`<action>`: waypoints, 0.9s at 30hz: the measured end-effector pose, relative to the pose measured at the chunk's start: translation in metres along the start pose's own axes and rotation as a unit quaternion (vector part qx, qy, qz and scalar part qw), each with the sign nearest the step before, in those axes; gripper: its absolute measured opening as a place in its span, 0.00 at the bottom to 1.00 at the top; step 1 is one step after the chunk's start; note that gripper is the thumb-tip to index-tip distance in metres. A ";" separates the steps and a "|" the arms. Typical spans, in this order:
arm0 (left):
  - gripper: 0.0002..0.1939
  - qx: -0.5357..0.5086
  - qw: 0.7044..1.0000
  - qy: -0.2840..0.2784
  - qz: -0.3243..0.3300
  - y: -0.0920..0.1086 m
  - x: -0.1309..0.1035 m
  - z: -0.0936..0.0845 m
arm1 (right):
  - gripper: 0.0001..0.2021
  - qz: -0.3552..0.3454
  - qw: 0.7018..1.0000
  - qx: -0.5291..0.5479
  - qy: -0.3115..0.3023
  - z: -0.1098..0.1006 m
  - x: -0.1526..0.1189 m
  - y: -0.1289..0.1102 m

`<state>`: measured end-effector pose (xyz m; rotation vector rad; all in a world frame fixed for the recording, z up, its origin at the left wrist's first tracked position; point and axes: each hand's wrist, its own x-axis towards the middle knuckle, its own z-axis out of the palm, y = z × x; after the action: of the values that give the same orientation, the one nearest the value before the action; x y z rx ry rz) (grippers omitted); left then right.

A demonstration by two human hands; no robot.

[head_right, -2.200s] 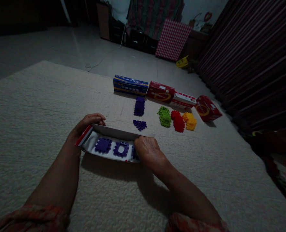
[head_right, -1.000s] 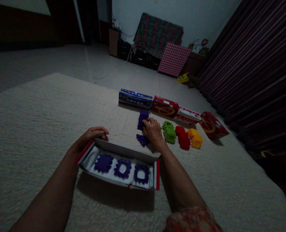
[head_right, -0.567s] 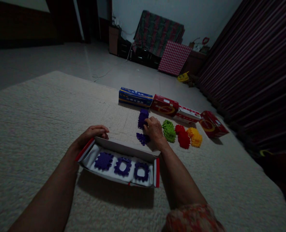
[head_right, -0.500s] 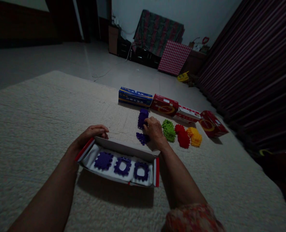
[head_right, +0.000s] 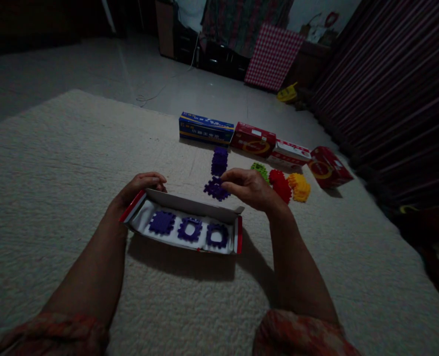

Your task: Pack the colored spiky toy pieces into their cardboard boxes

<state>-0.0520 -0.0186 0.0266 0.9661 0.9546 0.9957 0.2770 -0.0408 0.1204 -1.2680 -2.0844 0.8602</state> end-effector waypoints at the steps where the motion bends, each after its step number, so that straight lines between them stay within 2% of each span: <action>1: 0.10 0.001 1.000 0.000 0.001 0.000 0.000 0.000 | 0.10 -0.008 0.999 -0.002 -0.049 -0.001 -0.008 -0.010; 3: 0.09 0.003 1.000 0.000 0.004 0.000 -0.001 0.000 | 0.09 -0.027 0.991 -0.029 -0.130 0.000 -0.022 -0.024; 5: 0.09 0.005 1.000 0.002 0.006 0.001 -0.002 0.001 | 0.08 -0.042 0.980 -0.064 -0.182 0.003 -0.032 -0.032; 9: 0.09 0.008 1.000 0.003 0.007 0.002 -0.002 0.001 | 0.10 -0.054 0.968 -0.112 -0.216 0.011 -0.042 -0.033; 17: 0.09 0.002 1.000 0.005 0.006 0.002 -0.003 0.002 | 0.10 -0.073 0.974 -0.114 -0.181 0.038 -0.039 -0.035; 23: 0.08 0.005 1.000 -0.004 0.011 -0.001 0.000 0.001 | 0.10 -0.059 0.989 -0.074 -0.116 0.073 -0.024 -0.054; 27: 0.10 0.003 1.000 -0.004 0.013 -0.002 0.002 -0.001 | 0.09 -0.064 0.990 -0.057 -0.109 0.095 -0.009 -0.067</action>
<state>-0.0517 -0.0175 0.0242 0.9892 0.9414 1.0116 0.1744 -0.0946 0.1087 -1.1258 -2.3885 0.8661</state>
